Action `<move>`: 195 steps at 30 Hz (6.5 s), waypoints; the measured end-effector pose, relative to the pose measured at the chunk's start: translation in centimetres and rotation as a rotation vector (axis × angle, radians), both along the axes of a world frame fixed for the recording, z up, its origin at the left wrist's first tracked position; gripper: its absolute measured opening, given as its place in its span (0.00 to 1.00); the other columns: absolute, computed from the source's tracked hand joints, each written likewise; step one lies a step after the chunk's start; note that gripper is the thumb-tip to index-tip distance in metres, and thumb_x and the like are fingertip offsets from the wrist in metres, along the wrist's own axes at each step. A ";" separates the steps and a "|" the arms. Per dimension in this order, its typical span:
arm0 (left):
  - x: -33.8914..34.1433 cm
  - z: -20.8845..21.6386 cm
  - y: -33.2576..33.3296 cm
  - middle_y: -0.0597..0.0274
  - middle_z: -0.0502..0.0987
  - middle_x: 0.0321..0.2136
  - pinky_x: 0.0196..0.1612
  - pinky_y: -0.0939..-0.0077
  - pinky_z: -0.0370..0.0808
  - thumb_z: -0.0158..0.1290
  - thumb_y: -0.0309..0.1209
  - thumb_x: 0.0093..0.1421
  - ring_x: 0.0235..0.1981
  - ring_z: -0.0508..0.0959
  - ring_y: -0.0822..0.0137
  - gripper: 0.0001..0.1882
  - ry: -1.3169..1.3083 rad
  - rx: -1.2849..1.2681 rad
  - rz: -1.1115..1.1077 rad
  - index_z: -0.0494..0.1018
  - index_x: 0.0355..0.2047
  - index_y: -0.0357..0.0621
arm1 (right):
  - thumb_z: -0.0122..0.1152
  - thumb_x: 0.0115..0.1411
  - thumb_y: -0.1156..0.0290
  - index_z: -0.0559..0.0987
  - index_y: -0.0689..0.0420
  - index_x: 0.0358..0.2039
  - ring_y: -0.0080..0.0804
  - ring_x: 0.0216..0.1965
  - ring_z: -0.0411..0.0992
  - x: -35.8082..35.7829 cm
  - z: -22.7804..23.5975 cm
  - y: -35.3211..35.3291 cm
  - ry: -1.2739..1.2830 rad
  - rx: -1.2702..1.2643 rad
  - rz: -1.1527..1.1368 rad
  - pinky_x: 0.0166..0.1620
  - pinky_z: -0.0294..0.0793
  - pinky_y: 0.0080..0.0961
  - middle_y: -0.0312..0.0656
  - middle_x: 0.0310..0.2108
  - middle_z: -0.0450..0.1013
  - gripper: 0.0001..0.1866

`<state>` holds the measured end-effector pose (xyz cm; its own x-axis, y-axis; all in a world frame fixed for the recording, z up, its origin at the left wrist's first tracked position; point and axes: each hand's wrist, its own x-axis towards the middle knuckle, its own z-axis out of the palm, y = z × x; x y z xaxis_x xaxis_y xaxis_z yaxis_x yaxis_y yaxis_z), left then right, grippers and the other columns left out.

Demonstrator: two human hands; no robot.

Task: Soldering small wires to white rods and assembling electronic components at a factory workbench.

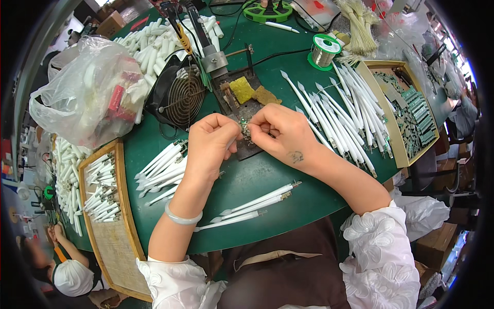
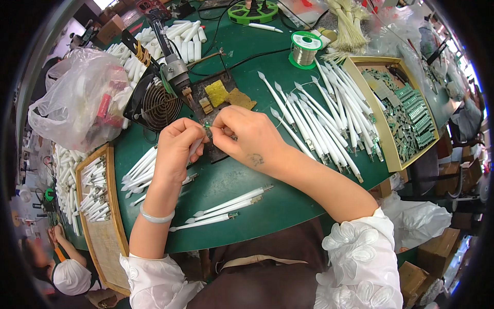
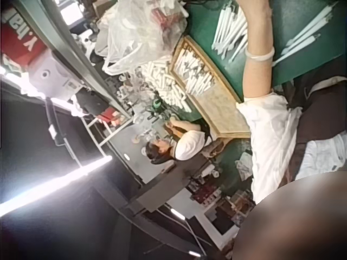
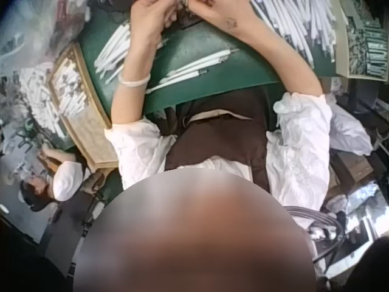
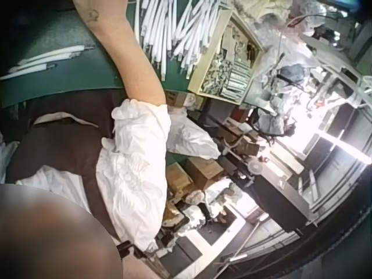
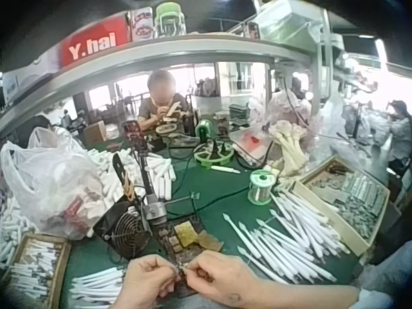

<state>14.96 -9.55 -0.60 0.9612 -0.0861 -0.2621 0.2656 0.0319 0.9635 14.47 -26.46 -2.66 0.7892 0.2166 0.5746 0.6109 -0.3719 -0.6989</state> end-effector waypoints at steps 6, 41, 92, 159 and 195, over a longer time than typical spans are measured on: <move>-0.3 -0.7 0.4 0.61 0.75 0.18 0.13 0.85 0.59 0.50 0.22 0.52 0.13 0.68 0.78 0.03 0.026 0.011 -0.035 0.70 0.21 0.40 | 0.64 0.51 0.79 0.75 0.62 0.29 0.11 0.19 0.60 0.0 0.2 -0.3 0.273 0.090 0.059 0.20 0.57 0.13 0.31 0.19 0.65 0.06; -0.4 -0.2 -0.4 0.66 0.74 0.19 0.14 0.88 0.60 0.49 0.25 0.53 0.13 0.68 0.80 0.03 -0.061 0.104 0.039 0.72 0.26 0.38 | 0.61 0.55 0.77 0.75 0.63 0.28 0.13 0.19 0.63 0.0 -0.2 0.1 0.187 0.067 0.054 0.22 0.62 0.13 0.34 0.19 0.69 0.04; -5.8 -1.1 -3.6 0.55 0.74 0.26 0.37 0.65 0.70 0.53 0.28 0.55 0.31 0.74 0.56 0.07 -0.600 0.790 -0.680 0.72 0.30 0.35 | 0.59 0.58 0.72 0.74 0.62 0.30 0.11 0.23 0.62 -0.1 1.3 -3.5 0.506 0.047 0.187 0.26 0.64 0.13 0.30 0.21 0.68 0.06; -0.9 -0.6 -0.4 0.64 0.73 0.18 0.13 0.86 0.55 0.49 0.24 0.54 0.12 0.66 0.80 0.02 -0.022 -0.055 0.004 0.70 0.26 0.39 | 0.60 0.52 0.78 0.76 0.62 0.26 0.28 0.18 0.66 -0.1 0.5 -0.7 0.022 -0.097 0.022 0.22 0.65 0.22 0.40 0.19 0.67 0.02; -1.0 -0.3 -0.6 0.65 0.71 0.17 0.13 0.85 0.55 0.48 0.25 0.55 0.12 0.65 0.79 0.03 -0.006 -0.079 0.038 0.69 0.27 0.38 | 0.60 0.53 0.78 0.76 0.63 0.26 0.25 0.18 0.65 0.0 0.1 -0.3 0.025 -0.052 0.042 0.22 0.63 0.21 0.39 0.19 0.68 0.03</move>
<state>14.00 -10.18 -0.93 0.9656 -0.0694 -0.2505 0.2573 0.1178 0.9591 14.48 -26.80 -2.56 0.7927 0.2786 0.5422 0.6094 -0.3822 -0.6946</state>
